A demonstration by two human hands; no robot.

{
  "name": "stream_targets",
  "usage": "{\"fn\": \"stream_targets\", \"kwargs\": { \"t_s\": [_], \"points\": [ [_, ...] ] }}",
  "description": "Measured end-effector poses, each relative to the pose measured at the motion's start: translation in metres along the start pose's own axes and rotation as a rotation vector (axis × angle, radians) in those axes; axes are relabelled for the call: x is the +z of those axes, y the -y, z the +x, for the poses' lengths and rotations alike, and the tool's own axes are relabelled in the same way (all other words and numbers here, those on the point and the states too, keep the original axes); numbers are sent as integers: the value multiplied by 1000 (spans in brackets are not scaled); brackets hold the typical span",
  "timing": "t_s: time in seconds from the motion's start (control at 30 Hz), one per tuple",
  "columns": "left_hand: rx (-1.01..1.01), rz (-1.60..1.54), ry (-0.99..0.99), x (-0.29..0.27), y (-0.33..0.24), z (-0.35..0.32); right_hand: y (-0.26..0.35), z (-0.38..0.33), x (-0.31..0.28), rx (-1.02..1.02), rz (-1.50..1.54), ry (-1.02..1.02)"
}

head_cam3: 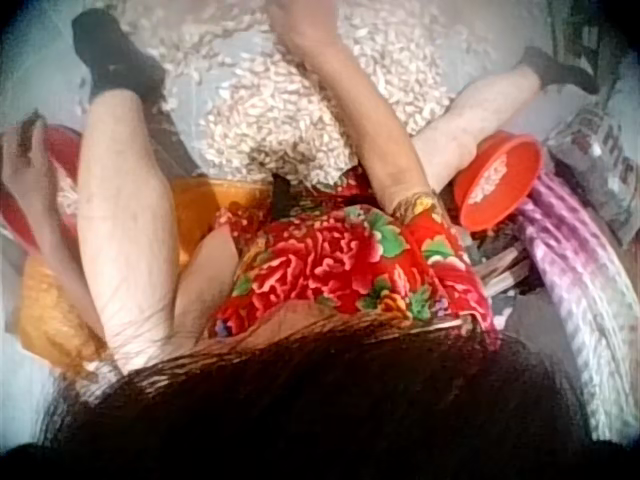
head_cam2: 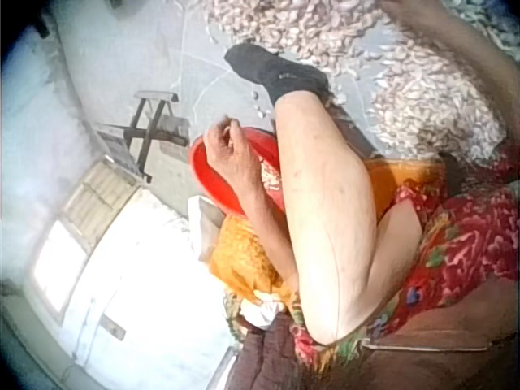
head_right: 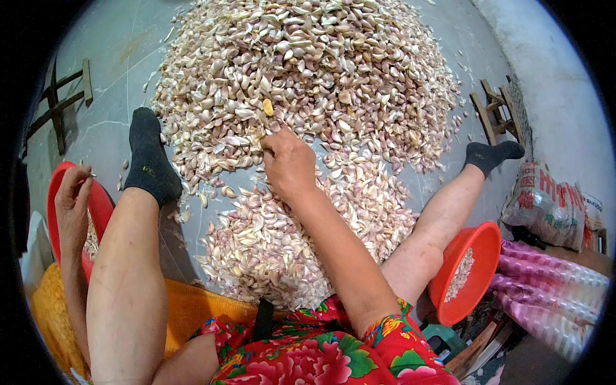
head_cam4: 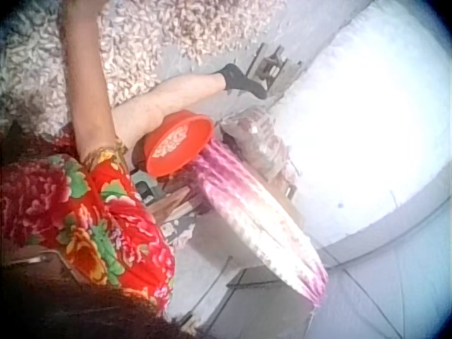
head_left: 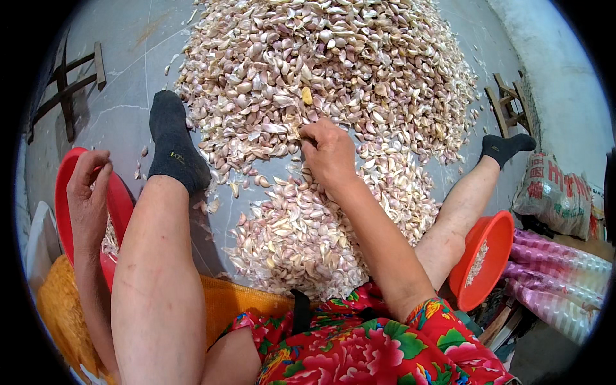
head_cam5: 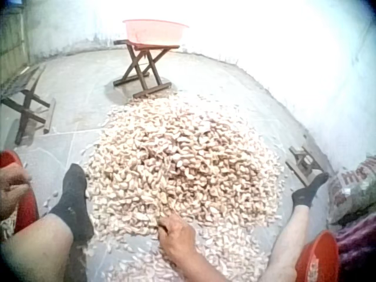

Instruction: The person peels garlic cloves by hand, sitting on the floor with a large pile of cloves and placing the peeled ones into a red basin.

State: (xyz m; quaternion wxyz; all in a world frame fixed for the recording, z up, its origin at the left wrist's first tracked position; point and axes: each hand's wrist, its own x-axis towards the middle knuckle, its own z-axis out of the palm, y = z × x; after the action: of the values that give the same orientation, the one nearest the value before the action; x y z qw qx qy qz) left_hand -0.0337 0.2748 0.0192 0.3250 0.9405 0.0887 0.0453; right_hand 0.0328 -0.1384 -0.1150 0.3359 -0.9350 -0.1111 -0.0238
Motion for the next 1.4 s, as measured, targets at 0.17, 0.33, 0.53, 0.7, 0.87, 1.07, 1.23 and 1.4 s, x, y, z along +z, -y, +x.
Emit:
{"fn": "stream_targets", "kwargs": {
  "t_s": [0.17, 0.33, 0.53, 0.7, 0.87, 1.07, 1.23, 1.4],
  "points": [
    [241, -128, 172, 33, -57, 15, 3, -6, -32, 136, -210, 321],
    [213, -217, 644, 57, -97, 14, 10, -4, -38, 73, -8, 76],
    [-51, -266, 901, 84, -92, 32, 13, -8, -11, -239, -206, 120],
    [-76, -318, 977, 86, -81, 34, 18, -64, -19, -220, -254, 369],
    [-69, -337, 960, 85, -84, 33, 24, -105, -49, -225, -265, 528],
    [-47, -293, 978, 91, -85, 38, 24, -137, -80, -242, -260, 617],
    [-58, -243, 1013, 87, -86, 38, 38, -129, -109, -266, -151, 672],
    [-66, -241, 1012, 90, -85, 37, 17, -88, -100, -49, 54, 463]
  ]
}}
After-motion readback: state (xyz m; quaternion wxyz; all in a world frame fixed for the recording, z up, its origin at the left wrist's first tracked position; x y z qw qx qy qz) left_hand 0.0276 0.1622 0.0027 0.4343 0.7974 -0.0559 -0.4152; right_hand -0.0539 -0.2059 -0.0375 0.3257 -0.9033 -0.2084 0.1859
